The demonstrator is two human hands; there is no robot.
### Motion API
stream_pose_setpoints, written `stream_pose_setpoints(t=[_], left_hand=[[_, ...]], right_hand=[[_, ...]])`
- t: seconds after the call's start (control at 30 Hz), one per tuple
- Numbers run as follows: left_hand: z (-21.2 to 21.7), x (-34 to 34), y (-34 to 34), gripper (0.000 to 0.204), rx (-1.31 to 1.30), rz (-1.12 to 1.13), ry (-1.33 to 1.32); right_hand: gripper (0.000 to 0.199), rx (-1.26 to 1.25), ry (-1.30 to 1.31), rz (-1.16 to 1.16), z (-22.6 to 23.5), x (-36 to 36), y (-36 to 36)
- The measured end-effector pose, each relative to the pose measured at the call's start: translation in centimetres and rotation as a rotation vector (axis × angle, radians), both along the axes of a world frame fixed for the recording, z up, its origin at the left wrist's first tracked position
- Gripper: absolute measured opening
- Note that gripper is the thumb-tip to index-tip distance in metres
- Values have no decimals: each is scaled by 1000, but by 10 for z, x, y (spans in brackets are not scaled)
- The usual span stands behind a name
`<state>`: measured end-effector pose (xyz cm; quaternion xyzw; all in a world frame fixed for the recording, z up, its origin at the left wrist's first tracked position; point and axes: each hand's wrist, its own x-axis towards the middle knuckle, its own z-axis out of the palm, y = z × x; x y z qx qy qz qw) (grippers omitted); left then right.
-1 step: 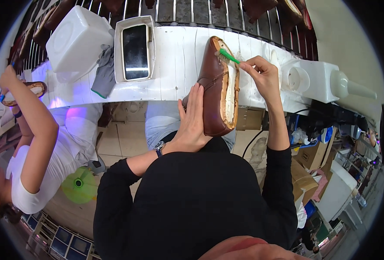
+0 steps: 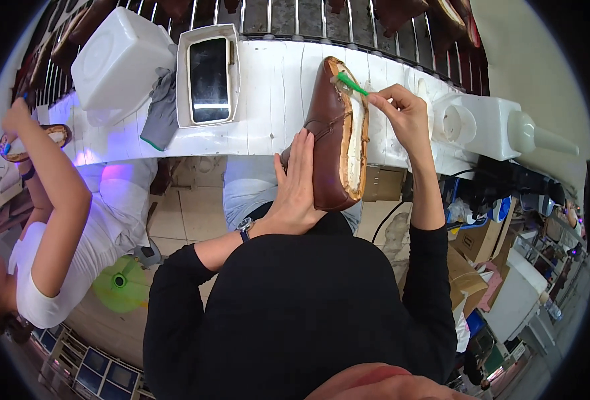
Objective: The recorder uses a brush to apply a white liquid adhesive to the edges and bottom of brown leather shoe uppers before placing them onto a conveyor belt.
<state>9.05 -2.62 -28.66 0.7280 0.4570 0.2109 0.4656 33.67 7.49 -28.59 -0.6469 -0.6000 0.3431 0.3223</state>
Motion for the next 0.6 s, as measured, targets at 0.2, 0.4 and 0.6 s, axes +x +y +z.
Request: stream_pose_setpoints(t=[0.2,0.4,0.6], left_hand=[[0,0,-1,114,5,-4,12],[-2,1,-1,116,-16,8,-1],[0,0,0,117,-26,5,6]], right_hand=[[22,79,-190,-11,-21,0,46],[18,-101,45,303,-19,24,66],[18,-298,126,483,14,35,57]])
